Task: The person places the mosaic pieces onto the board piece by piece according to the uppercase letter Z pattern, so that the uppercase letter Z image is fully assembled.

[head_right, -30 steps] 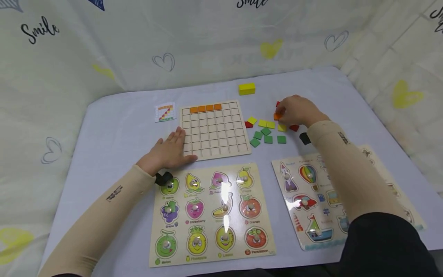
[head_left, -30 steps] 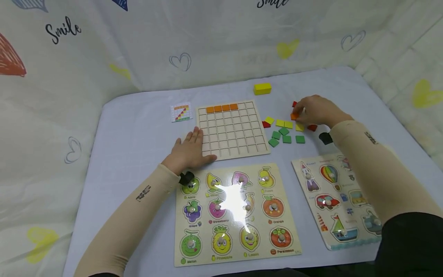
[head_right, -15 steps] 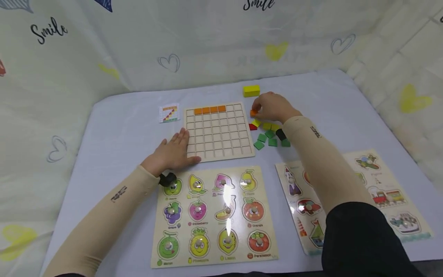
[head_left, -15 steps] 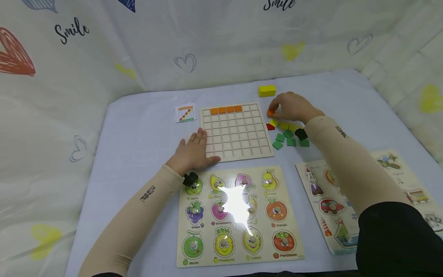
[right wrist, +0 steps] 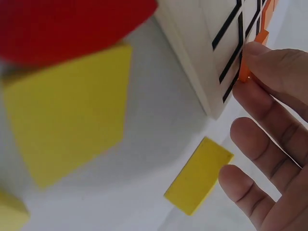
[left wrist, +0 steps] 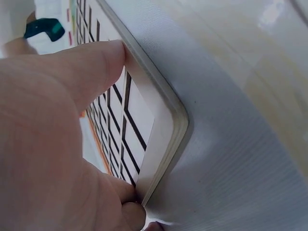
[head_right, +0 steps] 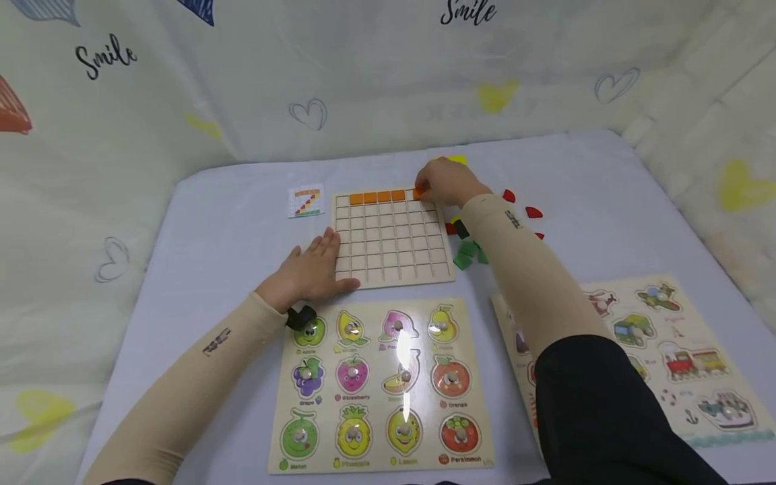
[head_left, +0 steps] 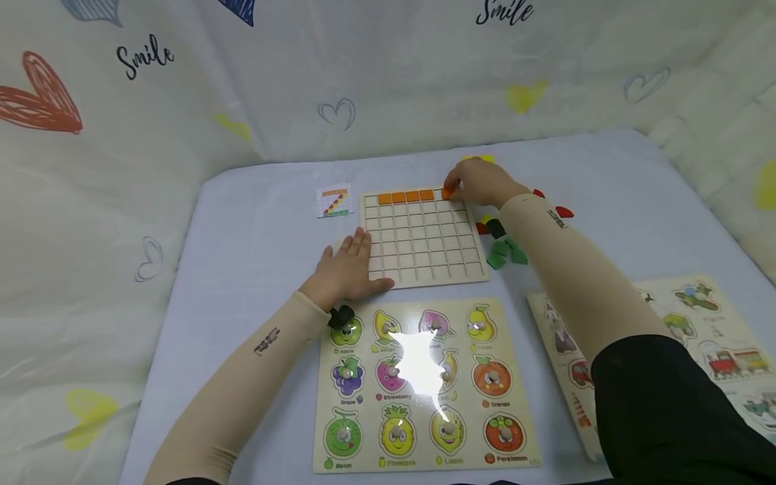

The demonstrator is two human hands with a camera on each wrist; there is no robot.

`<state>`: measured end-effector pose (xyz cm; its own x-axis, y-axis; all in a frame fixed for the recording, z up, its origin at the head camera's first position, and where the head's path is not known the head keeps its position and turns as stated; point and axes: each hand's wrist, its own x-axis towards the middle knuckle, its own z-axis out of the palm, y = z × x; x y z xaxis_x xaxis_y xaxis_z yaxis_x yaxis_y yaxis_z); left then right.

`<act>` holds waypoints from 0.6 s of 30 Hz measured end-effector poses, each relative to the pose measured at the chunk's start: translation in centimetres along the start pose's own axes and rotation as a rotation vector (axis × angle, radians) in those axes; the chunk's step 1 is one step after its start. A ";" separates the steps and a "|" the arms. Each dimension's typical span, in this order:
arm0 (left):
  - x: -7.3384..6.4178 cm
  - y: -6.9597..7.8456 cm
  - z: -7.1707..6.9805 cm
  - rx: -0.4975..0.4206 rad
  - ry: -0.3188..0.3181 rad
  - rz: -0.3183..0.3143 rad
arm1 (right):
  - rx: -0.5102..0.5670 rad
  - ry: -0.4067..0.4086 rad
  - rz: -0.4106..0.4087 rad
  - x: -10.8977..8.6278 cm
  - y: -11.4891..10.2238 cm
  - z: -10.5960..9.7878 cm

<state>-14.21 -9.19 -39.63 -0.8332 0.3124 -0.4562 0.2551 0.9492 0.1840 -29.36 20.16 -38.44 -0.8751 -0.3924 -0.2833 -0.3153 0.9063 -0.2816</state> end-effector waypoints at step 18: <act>-0.2 0.1 -0.3 0.008 -0.003 -0.002 | -0.015 0.005 -0.010 0.8 -1.3 0.3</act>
<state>-14.13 -9.15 -39.28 -0.8323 0.3103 -0.4593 0.2573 0.9502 0.1757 -29.54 18.62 -38.55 -0.8735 -0.4011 -0.2759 -0.3299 0.9044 -0.2705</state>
